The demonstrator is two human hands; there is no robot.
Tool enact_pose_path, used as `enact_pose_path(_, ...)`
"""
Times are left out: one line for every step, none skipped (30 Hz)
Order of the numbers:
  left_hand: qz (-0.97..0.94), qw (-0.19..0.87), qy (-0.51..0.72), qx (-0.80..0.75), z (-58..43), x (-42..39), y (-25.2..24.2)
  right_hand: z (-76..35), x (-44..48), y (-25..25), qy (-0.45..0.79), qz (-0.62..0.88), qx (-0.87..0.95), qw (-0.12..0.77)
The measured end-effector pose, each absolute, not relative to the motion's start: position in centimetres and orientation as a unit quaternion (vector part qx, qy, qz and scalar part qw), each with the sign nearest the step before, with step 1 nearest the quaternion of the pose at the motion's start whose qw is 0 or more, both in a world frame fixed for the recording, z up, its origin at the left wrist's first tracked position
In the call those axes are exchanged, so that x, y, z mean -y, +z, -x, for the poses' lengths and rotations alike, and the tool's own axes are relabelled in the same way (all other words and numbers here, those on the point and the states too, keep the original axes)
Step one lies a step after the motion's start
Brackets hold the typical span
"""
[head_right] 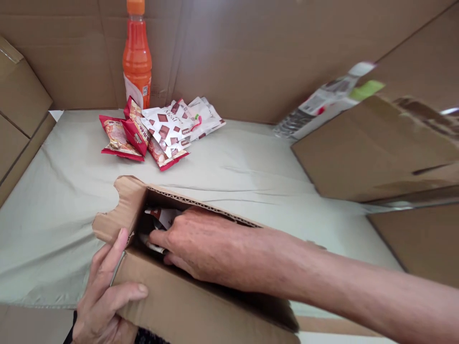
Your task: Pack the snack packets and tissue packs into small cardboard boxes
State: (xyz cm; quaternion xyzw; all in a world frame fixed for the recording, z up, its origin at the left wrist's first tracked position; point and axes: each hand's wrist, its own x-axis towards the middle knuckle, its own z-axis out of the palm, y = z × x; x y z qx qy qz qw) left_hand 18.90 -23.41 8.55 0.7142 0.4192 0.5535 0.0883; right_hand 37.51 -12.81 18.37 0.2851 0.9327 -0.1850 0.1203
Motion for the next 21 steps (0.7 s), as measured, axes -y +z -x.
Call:
enact_pose_path(-0.712,0.089,0.555,-0.421,-18.9,23.4,8.5,-37.8,12.8,18.4,-0.211,-0.282,-0.93,0.108)
enact_pose_path(-0.711,0.089,0.554,-0.423,-19.0,23.4,8.5,-38.0,12.7,18.4,-0.238,-0.275,-0.927,0.094)
enact_pose_path(-0.71,0.09,0.554,-0.425,-19.0,23.4,8.6,-38.2,12.8,18.4,-0.258,-0.265,-0.926,0.079)
enact_pose_path(-0.71,0.091,0.552,-0.427,-19.0,23.4,8.6,-38.4,12.8,18.4,-0.268,-0.256,-0.927,0.066)
enact_pose_path(-0.711,0.09,0.552,-0.426,-19.1,23.4,8.7,-38.5,13.0,18.3,-0.266,-0.248,-0.93,0.056)
enact_pose_path(-0.711,0.089,0.553,-0.425,-19.1,23.4,8.8,-38.5,13.1,18.1,-0.251,-0.242,-0.936,0.052)
enact_pose_path(-0.712,0.088,0.554,-0.423,-19.1,23.4,8.8,-38.4,13.3,17.9,-0.226,-0.237,-0.943,0.054)
enact_pose_path(-0.711,0.088,0.555,-0.423,-19.1,23.4,8.8,-38.3,13.5,17.7,-0.194,-0.231,-0.951,0.063)
enact_pose_path(-0.71,0.089,0.555,-0.425,-19.0,23.4,8.9,-38.0,13.6,17.5,-0.159,-0.225,-0.958,0.075)
enact_pose_path(-0.71,0.092,0.552,-0.427,-19.0,23.5,8.9,-37.7,13.6,17.3,-0.127,-0.22,-0.963,0.087)
enact_pose_path(-0.71,0.096,0.549,-0.43,-19.0,23.5,8.9,-37.4,13.6,17.3,-0.099,-0.218,-0.966,0.098)
enact_pose_path(-0.709,0.097,0.548,-0.432,-19.0,23.5,8.9,-37.2,13.4,17.3,-0.077,-0.221,-0.967,0.105)
enact_pose_path(-0.709,0.097,0.547,-0.434,-19.0,23.5,9.0,-37.0,13.3,17.3,-0.06,-0.23,-0.965,0.108)
enact_pose_path(-0.708,0.095,0.547,-0.436,-19.0,23.5,9.1,-36.8,13.1,17.4,-0.045,-0.242,-0.963,0.108)
enact_pose_path(-0.707,0.093,0.547,-0.438,-19.0,23.5,9.3,-36.6,13.0,17.4,-0.034,-0.255,-0.96,0.109)
enact_pose_path(-0.708,0.092,0.544,-0.44,-19.0,23.4,9.4,-36.5,12.9,17.4,-0.029,-0.264,-0.957,0.115)
enact_pose_path(-0.711,0.093,0.542,-0.439,-19.0,23.4,9.6,-36.3,12.8,17.4,-0.033,-0.264,-0.956,0.125)
enact_pose_path(-0.713,0.095,0.538,-0.438,-19.0,23.4,9.8,-36.0,12.8,17.4,-0.046,-0.255,-0.956,0.14)
enact_pose_path(-0.715,0.099,0.537,-0.437,-19.0,23.3,10.0,-35.7,12.8,17.3,-0.063,-0.241,-0.956,0.157)
enact_pose_path(-0.716,0.102,0.536,-0.435,-19.0,23.3,10.2,-35.4,12.9,17.3,-0.078,-0.227,-0.955,0.175)
enact_pose_path(-0.718,0.105,0.533,-0.435,-18.9,23.3,10.3,-35.2,12.9,17.4,-0.092,-0.219,-0.953,0.19)
